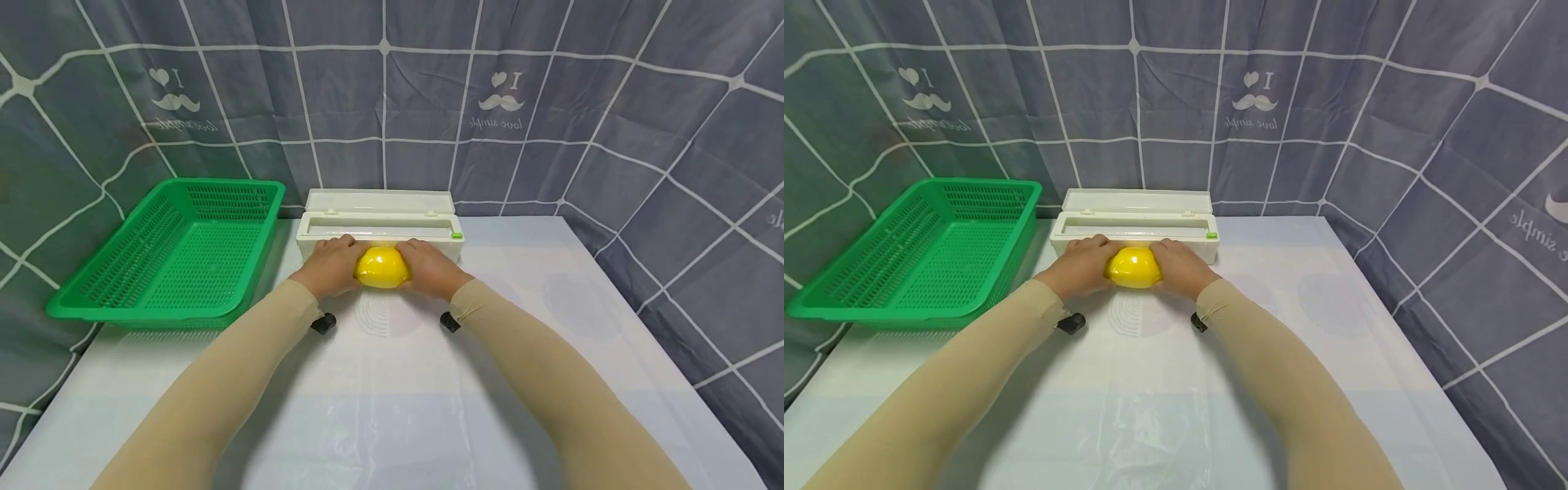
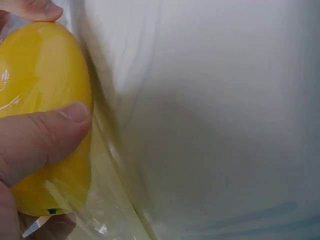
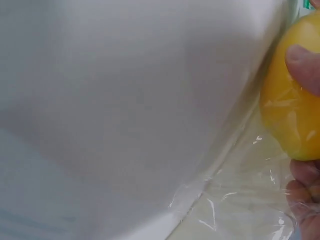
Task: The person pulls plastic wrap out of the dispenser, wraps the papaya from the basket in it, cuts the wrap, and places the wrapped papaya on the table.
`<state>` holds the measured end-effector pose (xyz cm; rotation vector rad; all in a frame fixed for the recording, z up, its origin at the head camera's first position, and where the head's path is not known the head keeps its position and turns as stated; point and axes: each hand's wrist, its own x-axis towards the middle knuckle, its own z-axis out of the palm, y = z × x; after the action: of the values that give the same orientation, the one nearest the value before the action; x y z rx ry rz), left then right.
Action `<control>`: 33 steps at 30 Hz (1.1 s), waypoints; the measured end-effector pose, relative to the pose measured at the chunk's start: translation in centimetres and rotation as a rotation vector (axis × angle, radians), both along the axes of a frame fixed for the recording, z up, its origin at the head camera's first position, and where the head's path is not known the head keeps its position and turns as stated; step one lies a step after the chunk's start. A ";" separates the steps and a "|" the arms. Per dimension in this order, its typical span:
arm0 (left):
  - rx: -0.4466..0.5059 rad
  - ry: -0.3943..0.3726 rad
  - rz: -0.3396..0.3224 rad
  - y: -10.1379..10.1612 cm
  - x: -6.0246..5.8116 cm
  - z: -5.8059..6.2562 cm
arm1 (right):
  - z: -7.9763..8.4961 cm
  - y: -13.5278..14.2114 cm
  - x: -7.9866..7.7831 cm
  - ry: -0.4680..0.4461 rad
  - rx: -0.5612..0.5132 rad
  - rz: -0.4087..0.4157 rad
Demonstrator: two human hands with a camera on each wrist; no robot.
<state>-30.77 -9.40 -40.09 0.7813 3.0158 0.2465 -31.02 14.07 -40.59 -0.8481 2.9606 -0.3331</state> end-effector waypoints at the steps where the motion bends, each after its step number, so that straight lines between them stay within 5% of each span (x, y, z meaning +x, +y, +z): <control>1: -0.003 -0.004 -0.002 0.0 0.0 0.0 | 0.0 0.0 -0.1 -0.006 0.000 0.001; 9: 0.037 -0.087 0.005 -0.5 0.7 0.2 | 0.7 0.1 -0.6 -0.047 -0.009 0.010; 16: -0.013 0.157 0.000 -0.3 1.5 -0.3 | 1.1 0.0 -0.7 -0.065 -0.020 -0.003; 20: 0.038 0.189 -0.020 -0.4 0.6 -0.9 | 1.0 0.1 -0.3 -0.067 -0.067 -0.009; 29: 0.061 0.136 -0.022 -1.0 -0.3 -0.9 | 0.2 -0.9 0.9 0.233 0.115 -0.034; 33: 0.067 0.128 -0.011 -1.1 -0.3 -0.9 | -0.2 -1.1 0.8 0.262 0.121 -0.026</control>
<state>-31.09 -10.48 -40.99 0.8507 3.1359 0.3113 -30.17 12.96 -40.81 -0.9029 3.1920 -0.0444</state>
